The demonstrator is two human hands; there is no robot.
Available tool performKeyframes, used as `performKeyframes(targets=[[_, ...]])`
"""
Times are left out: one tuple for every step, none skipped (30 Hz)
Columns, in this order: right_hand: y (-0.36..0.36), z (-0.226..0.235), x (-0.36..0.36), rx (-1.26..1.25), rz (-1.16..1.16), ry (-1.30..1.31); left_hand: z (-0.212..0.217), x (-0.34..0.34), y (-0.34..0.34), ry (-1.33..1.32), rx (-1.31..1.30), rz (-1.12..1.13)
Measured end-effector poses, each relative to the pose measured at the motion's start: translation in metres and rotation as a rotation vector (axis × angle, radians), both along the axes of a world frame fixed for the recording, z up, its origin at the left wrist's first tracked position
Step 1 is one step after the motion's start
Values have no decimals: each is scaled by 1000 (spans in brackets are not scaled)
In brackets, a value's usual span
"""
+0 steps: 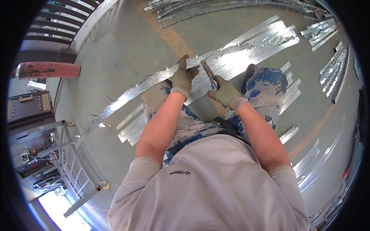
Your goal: The person kneels on the floor and uses pliers to repeatedly trim small sections from the edge of a long metal strip. The person then stands and moves the trimmed strip to a pile of similar strips.
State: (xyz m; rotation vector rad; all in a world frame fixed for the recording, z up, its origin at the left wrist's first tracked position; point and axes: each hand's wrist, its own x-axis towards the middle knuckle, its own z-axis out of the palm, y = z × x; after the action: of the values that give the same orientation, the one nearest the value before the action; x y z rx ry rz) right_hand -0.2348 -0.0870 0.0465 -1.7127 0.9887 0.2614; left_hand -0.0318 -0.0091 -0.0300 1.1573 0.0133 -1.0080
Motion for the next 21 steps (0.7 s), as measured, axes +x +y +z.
performKeyframes(targets=[[2,-8,1,-43,3,-25,-1,3,2,1,-2,0],[4,-16,1,-90,2,-46,-1,3,2,7,-8,-4],[4,-22,0,-137,0,-66,-2,3,1,12,-14,-7],[2,-27,-2,-126,-2,-50,-3,3,-1,12,-12,-9],[2,-25,-1,-111,2,-36,-4,3,-1,10,-7,-5],[1,-24,0,-96,5,-23,-5,4,-1,8,-1,-1],[1,-26,0,-103,9,-21,-6,4,-1,9,3,3],[1,-28,-1,-109,10,-18,-6,3,0,11,9,4],[1,-31,-2,-115,11,-15,-7,2,0,14,15,5],[2,-34,-2,-143,7,-8,-8,3,-1,11,10,5],[4,-38,-3,-169,3,-1,-10,4,-1,9,6,5],[5,-42,-3,-195,-1,6,-11,5,0,7,3,5],[5,-45,-3,-188,-5,10,-13,6,0,4,-1,4],[4,-47,-3,-182,-8,15,-14,6,0,2,-6,3],[3,-49,-3,-176,-12,20,-14,6,0,0,-11,2],[3,-50,-2,-185,-3,43,-15,6,0,-2,3,4],[2,-50,-1,-198,9,67,-15,7,-1,-4,12,10],[1,-51,0,-211,21,91,-15,7,-2,-6,21,15],[2,-52,1,-233,29,113,-15,7,-1,-6,25,14],[2,-52,2,-256,36,134,-15,7,-2,-7,27,13],[2,-53,4,-278,44,155,-14,6,-2,-8,29,12]])
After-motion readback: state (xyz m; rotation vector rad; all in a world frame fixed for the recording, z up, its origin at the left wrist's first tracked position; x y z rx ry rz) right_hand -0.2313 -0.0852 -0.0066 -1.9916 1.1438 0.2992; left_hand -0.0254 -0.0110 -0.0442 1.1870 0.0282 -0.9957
